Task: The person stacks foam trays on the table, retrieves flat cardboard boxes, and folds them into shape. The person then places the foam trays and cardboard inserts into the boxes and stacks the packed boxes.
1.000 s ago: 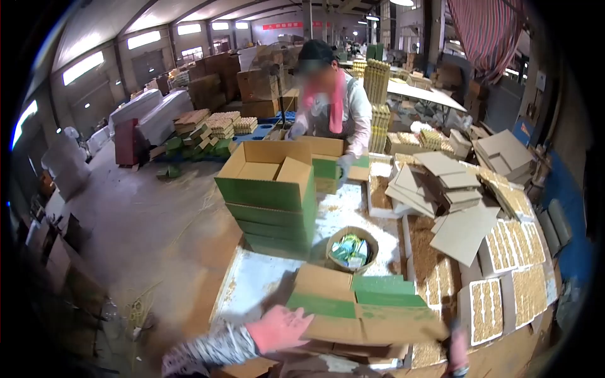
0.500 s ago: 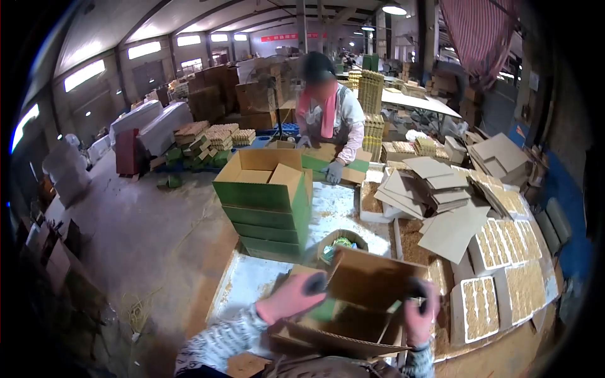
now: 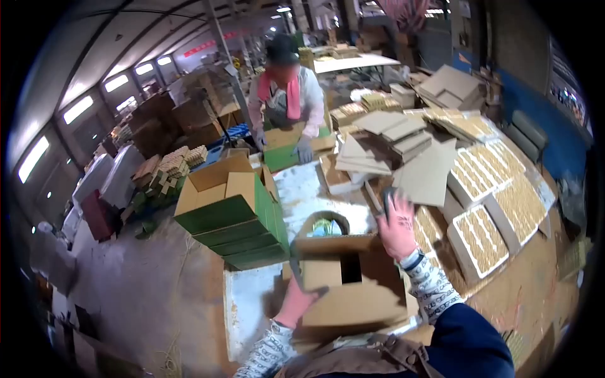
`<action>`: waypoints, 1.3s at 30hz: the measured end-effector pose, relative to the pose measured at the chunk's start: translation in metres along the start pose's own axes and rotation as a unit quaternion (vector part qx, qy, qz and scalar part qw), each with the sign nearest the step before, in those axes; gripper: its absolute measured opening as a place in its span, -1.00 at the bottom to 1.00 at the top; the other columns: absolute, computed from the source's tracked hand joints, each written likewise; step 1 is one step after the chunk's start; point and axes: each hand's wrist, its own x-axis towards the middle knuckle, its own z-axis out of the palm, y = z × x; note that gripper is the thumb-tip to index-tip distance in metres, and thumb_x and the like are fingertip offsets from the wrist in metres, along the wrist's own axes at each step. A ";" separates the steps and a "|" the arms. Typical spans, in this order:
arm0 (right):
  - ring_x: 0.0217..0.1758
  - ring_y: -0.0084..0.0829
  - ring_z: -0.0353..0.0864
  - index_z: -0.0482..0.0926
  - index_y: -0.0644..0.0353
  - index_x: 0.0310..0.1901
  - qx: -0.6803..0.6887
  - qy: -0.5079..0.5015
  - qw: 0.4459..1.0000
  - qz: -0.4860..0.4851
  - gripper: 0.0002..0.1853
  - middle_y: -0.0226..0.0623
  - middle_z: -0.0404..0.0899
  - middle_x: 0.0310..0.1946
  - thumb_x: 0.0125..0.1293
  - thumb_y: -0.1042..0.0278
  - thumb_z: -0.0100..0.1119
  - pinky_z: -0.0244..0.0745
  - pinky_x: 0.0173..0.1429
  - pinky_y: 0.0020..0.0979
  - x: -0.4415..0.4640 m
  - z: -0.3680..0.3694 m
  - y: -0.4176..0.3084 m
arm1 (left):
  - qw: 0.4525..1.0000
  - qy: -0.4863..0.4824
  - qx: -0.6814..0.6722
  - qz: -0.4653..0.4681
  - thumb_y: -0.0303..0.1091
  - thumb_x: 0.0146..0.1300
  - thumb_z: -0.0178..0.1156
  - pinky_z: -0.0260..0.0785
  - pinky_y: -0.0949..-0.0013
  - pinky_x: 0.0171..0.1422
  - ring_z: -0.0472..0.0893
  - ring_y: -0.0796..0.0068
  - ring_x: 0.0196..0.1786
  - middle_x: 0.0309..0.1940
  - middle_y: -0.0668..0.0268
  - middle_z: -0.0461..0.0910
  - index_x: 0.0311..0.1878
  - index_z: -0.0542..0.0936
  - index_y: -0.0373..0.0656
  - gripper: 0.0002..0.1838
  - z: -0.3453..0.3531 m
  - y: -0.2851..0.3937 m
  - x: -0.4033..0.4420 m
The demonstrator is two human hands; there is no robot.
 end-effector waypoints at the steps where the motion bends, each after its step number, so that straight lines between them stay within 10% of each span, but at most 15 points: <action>1: 0.38 0.01 0.12 0.10 0.37 0.31 0.053 -0.055 0.995 0.056 -0.33 0.11 0.11 0.32 0.28 0.16 0.04 -0.02 0.43 -0.14 -0.036 0.006 0.004 | 0.998 0.038 -0.050 -0.008 -0.51 0.00 0.35 0.42 0.40 0.09 0.48 0.38 0.08 0.14 0.09 0.38 0.32 0.07 -0.31 -0.15 0.003 -0.014 0.004; 3: 0.39 -0.01 0.09 0.06 0.38 0.32 -0.129 -0.234 0.964 -0.013 -0.23 0.13 0.11 0.31 0.29 -0.04 0.00 -0.05 0.45 -0.17 -0.097 0.004 0.020 | 0.984 0.082 -0.152 -0.030 -0.56 0.06 0.29 0.43 0.42 0.07 0.48 0.45 0.06 0.10 0.13 0.40 0.29 0.12 -0.31 -0.25 0.010 -0.041 0.008; 5: 0.20 -0.07 0.39 0.37 0.39 0.11 -0.269 -0.166 0.948 0.027 -0.25 0.15 0.41 0.08 0.24 -0.26 -0.05 0.26 0.26 -0.20 -0.110 -0.036 0.024 | 0.974 0.001 -0.220 -0.050 -0.52 0.21 0.13 0.31 0.38 0.21 0.42 0.40 0.16 0.18 0.16 0.34 0.30 0.19 -0.26 -0.42 0.012 -0.036 0.007; 7: -0.24 -0.12 0.53 0.48 0.29 -0.37 -0.179 -0.338 0.919 0.095 -0.31 -0.02 0.52 -0.35 0.18 -0.38 -0.08 0.38 -0.09 -0.17 -0.116 -0.060 0.035 | 0.992 -0.120 0.046 0.023 -0.53 0.30 -0.01 0.17 0.33 0.37 0.32 0.37 0.30 0.22 0.17 0.33 0.35 0.19 -0.16 -0.46 -0.002 -0.013 -0.002; 8: -0.46 -0.14 0.60 0.53 0.24 -0.61 -0.131 -0.416 0.891 0.126 -0.27 -0.11 0.58 -0.57 0.15 -0.43 -0.09 0.45 -0.26 -0.16 -0.115 -0.071 0.036 | 0.977 -0.033 -0.205 -0.047 -0.43 0.33 -0.02 0.17 0.31 0.36 0.31 0.36 0.31 0.23 0.16 0.34 0.36 0.18 -0.17 -0.47 0.002 0.002 -0.014; 12: -0.08 -0.04 0.53 0.45 0.24 0.02 0.103 -0.287 0.952 -0.027 -0.42 -0.04 0.56 -0.16 -0.08 0.23 0.33 0.42 0.01 -0.19 -0.143 -0.085 0.051 | 0.990 0.023 -0.112 -0.077 -0.29 0.27 0.07 0.25 0.29 0.26 0.41 0.24 0.21 0.16 0.09 0.42 0.30 0.29 -0.19 -0.47 -0.040 0.005 0.023; 14: 0.13 -0.03 0.40 0.43 0.18 0.10 0.019 -0.302 0.953 -0.015 -0.35 -0.01 0.42 0.09 -0.10 0.20 0.34 0.27 0.22 -0.11 -0.178 -0.055 0.075 | 0.990 0.048 -0.062 -0.114 -0.21 0.23 0.11 0.30 0.28 0.20 0.45 0.19 0.16 0.12 0.05 0.46 0.27 0.35 -0.20 -0.45 -0.050 -0.005 0.027; 15: 0.19 -0.02 0.35 0.41 0.20 0.13 -0.114 -0.337 0.929 -0.098 -0.32 0.01 0.37 0.15 -0.11 0.21 0.34 0.22 0.27 -0.06 -0.187 -0.052 0.097 | 0.981 -0.021 0.189 -0.041 -0.25 0.18 0.18 0.33 0.24 0.14 0.49 0.21 0.08 0.01 0.06 0.53 0.17 0.42 -0.28 -0.49 -0.033 -0.013 0.035; 17: 0.26 0.02 0.29 0.31 0.32 0.21 -0.135 -0.009 0.989 0.065 -0.28 0.12 0.30 0.18 0.03 0.17 0.32 0.15 0.33 -0.05 -0.196 -0.053 0.155 | 0.976 0.065 0.204 -0.037 -0.27 0.17 0.20 0.31 0.25 0.15 0.50 0.25 0.03 -0.05 0.08 0.53 0.10 0.45 -0.36 -0.53 -0.012 -0.023 0.037; 20: 0.35 0.06 0.12 0.08 0.43 0.32 -0.116 0.343 0.866 0.345 -0.25 0.17 0.13 0.31 0.29 0.06 0.08 -0.01 0.41 -0.10 -0.166 -0.112 0.227 | 0.991 0.108 0.004 -0.073 -0.35 0.21 0.18 0.32 0.30 0.14 0.49 0.26 0.02 0.01 0.11 0.46 0.15 0.39 -0.35 -0.53 -0.011 -0.065 0.048; 23: 0.43 -0.01 0.02 0.09 0.42 0.33 -0.081 0.200 0.694 0.687 -0.10 0.20 0.06 0.34 0.22 -0.23 0.03 -0.08 0.45 -0.21 -0.198 -0.106 0.374 | 0.982 0.078 -0.113 -0.131 -0.32 0.28 0.12 0.36 0.39 0.11 0.46 0.44 0.02 0.05 0.23 0.41 0.22 0.25 -0.29 -0.50 0.004 -0.026 0.041; 29: 0.01 -0.38 0.52 0.29 0.33 0.21 0.276 0.389 0.771 0.421 -0.27 -0.23 0.52 0.02 0.02 0.29 0.40 0.39 0.10 -0.43 -0.193 -0.096 0.350 | 0.999 0.019 0.033 0.000 -0.30 0.36 0.03 0.27 0.32 0.22 0.35 0.27 0.18 0.14 0.06 0.23 0.18 0.35 -0.35 -0.59 -0.005 -0.047 0.043; 34: -0.24 -0.51 0.53 0.27 0.35 0.14 0.197 0.199 0.717 0.638 -0.21 -0.23 0.53 -0.12 -0.08 0.21 0.49 0.47 -0.30 -0.34 -0.184 -0.118 0.306 | 1.000 0.023 0.008 -0.008 -0.34 0.28 0.13 0.29 0.35 0.17 0.41 0.33 0.10 0.07 0.14 0.37 0.16 0.36 -0.30 -0.57 -0.003 -0.052 0.049; 39: -0.49 -0.45 0.45 0.58 0.14 0.04 0.281 0.251 0.734 0.565 -0.51 -0.37 0.60 -0.24 0.10 0.07 0.27 0.35 -0.41 -0.37 -0.193 -0.095 0.310 | 0.992 0.105 -0.056 -0.052 -0.39 0.21 0.21 0.40 0.48 -0.12 0.51 0.56 -0.17 -0.18 0.33 0.52 0.09 0.44 -0.26 -0.62 -0.010 -0.068 0.053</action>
